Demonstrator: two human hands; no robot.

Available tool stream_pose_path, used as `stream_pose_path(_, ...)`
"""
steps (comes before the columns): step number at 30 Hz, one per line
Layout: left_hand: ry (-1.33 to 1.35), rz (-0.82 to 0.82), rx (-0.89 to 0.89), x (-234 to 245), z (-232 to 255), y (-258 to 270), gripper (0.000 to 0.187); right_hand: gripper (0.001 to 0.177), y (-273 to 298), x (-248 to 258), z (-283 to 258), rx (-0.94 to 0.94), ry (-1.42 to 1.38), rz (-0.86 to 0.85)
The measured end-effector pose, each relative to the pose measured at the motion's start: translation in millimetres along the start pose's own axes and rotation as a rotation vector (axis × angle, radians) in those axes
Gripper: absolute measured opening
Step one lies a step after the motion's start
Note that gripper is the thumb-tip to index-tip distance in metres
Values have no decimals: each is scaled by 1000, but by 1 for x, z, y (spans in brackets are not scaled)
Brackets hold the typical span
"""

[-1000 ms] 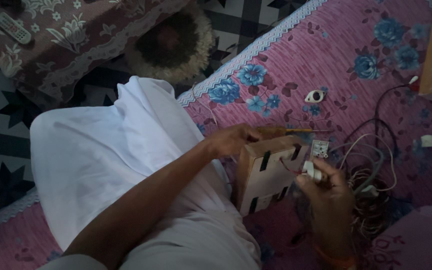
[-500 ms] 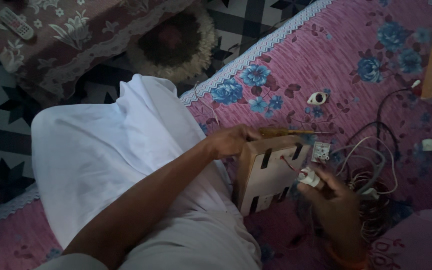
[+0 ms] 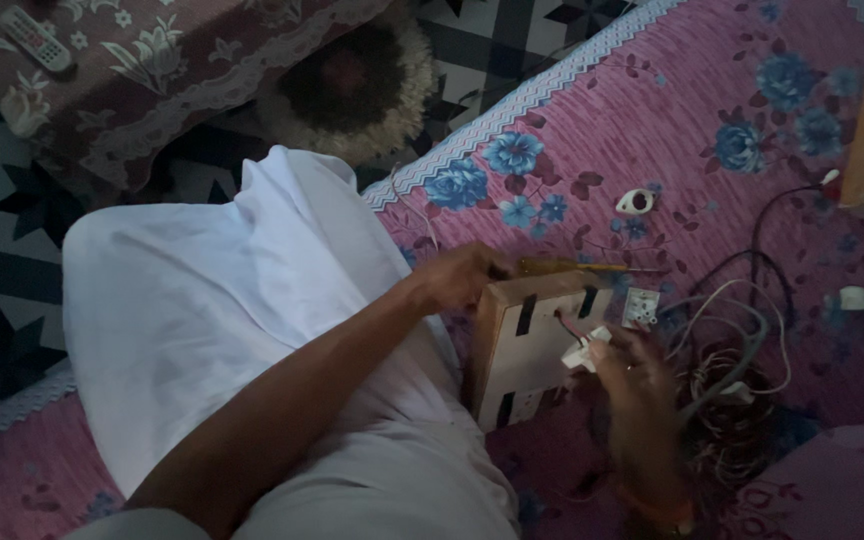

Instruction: The person assembles and repairs an electrical switchboard by attaching a light socket and switches, connecting wires by hand, and tightening screws using a screwdriver.

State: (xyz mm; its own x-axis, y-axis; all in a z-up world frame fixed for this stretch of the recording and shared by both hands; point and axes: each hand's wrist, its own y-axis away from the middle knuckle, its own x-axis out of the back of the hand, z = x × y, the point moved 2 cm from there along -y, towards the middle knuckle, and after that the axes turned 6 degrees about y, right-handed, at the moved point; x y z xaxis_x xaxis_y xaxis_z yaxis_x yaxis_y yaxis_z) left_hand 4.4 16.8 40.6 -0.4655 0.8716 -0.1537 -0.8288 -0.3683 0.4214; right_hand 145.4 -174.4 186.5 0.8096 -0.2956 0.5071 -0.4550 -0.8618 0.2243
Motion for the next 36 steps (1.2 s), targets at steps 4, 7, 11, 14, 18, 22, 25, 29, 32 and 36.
stream_pose_path(4, -114, -32, -254, 7, -4, -5, 55, 28, -6, -16, 14, -336, -382, 119)
stream_pose_path(7, 42, -172, -321, 9, -1, 2, 57, 25, -8, -19, 11, -282, -381, 147)
stream_pose_path(11, -2, -126, 14, 6, 7, 7, 59, 28, -10, -21, 6, -264, -288, 178)
stream_pose_path(14, -252, 48, -248, 2, 6, 2, 55, 35, -10, -24, 2, -290, -195, 131)
stream_pose_path(18, 46, -61, -359, -1, -7, -4, 45, 51, -7, -30, -9, -185, -44, 76)
stream_pose_path(22, 100, -46, -119, -2, -10, -3, 43, 54, -9, -37, -16, -74, 22, 140)
stream_pose_path(25, 149, -62, -120, 0, 0, 3, 46, 48, -13, -36, -21, 32, 101, 175)
stream_pose_path(29, 266, -96, -70, 1, 14, 15, 44, 36, -21, -31, -29, 191, 295, 181)
stream_pose_path(32, 248, -81, -78, 1, 19, 20, 39, 41, -27, -27, -26, 163, 361, 163)
stream_pose_path(36, 213, -24, 3, 0, 0, 10, 42, 45, -31, -22, -17, 365, 391, 191)
